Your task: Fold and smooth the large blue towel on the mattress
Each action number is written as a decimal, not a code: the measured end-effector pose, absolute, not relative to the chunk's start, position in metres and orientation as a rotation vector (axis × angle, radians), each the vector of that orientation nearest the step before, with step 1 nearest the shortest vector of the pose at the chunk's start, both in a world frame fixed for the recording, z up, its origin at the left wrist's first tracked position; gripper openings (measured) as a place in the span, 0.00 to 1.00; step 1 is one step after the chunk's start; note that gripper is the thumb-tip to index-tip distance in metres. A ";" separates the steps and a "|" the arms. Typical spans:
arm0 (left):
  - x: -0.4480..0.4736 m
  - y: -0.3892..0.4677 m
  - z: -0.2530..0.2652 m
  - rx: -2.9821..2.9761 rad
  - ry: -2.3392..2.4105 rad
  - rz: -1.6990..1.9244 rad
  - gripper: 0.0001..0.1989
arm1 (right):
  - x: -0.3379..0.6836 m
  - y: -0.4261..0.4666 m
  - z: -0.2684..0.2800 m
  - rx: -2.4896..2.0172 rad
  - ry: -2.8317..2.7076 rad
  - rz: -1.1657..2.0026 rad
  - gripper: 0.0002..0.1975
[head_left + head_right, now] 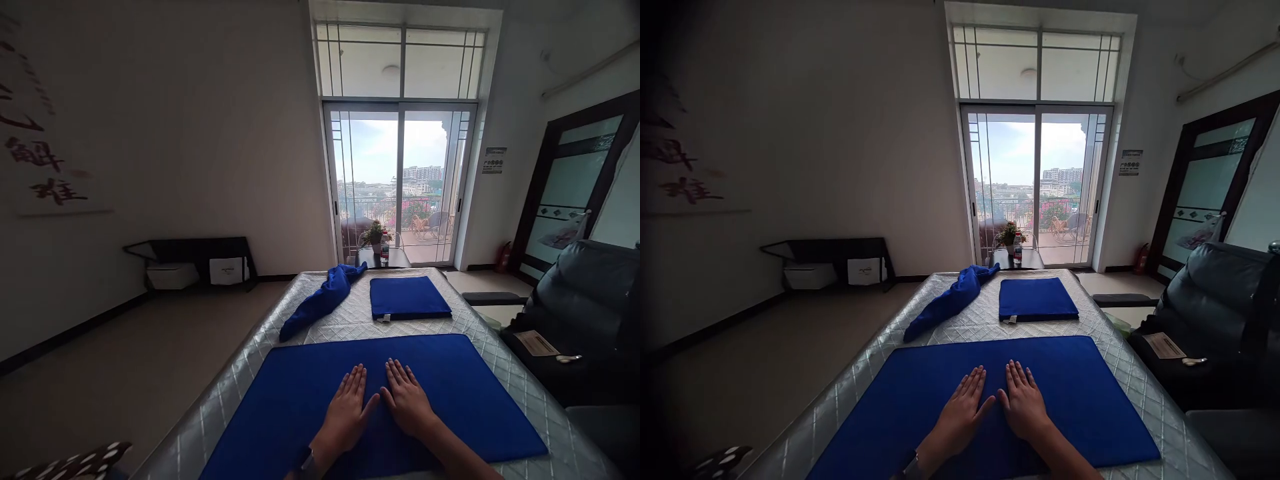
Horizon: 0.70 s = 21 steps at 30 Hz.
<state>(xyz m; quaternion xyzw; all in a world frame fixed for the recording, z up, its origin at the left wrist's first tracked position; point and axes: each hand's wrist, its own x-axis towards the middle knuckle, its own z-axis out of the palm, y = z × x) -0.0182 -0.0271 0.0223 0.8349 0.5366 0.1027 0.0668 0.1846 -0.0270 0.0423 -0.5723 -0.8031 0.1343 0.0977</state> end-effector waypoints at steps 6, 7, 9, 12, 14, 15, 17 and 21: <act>-0.100 -0.032 0.023 2.361 1.867 0.232 0.40 | 0.257 -0.028 0.036 -1.908 -2.272 0.292 0.38; -0.122 -0.034 0.018 2.362 1.911 0.229 0.39 | 0.277 -0.029 0.031 -1.953 -2.238 0.258 0.39; -0.169 -0.040 0.006 2.406 1.989 0.242 0.34 | 0.320 -0.030 0.017 -2.043 -2.154 0.176 0.39; -0.235 -0.053 -0.013 2.513 2.092 0.310 0.27 | 0.385 -0.035 -0.007 -2.102 -2.033 0.051 0.38; -0.266 -0.062 -0.022 2.600 2.112 0.345 0.25 | 0.416 -0.039 -0.020 -2.077 -1.991 -0.014 0.37; -0.277 -0.065 -0.025 2.644 2.100 0.354 0.25 | 0.427 -0.041 -0.025 -2.063 -1.980 -0.033 0.37; -0.286 -0.068 -0.027 2.697 2.075 0.352 0.25 | 0.438 -0.042 -0.031 -2.072 -1.958 -0.041 0.38; -0.281 -0.065 -0.024 2.671 2.072 0.340 0.24 | 0.437 -0.039 -0.031 -2.136 -1.958 -0.007 0.40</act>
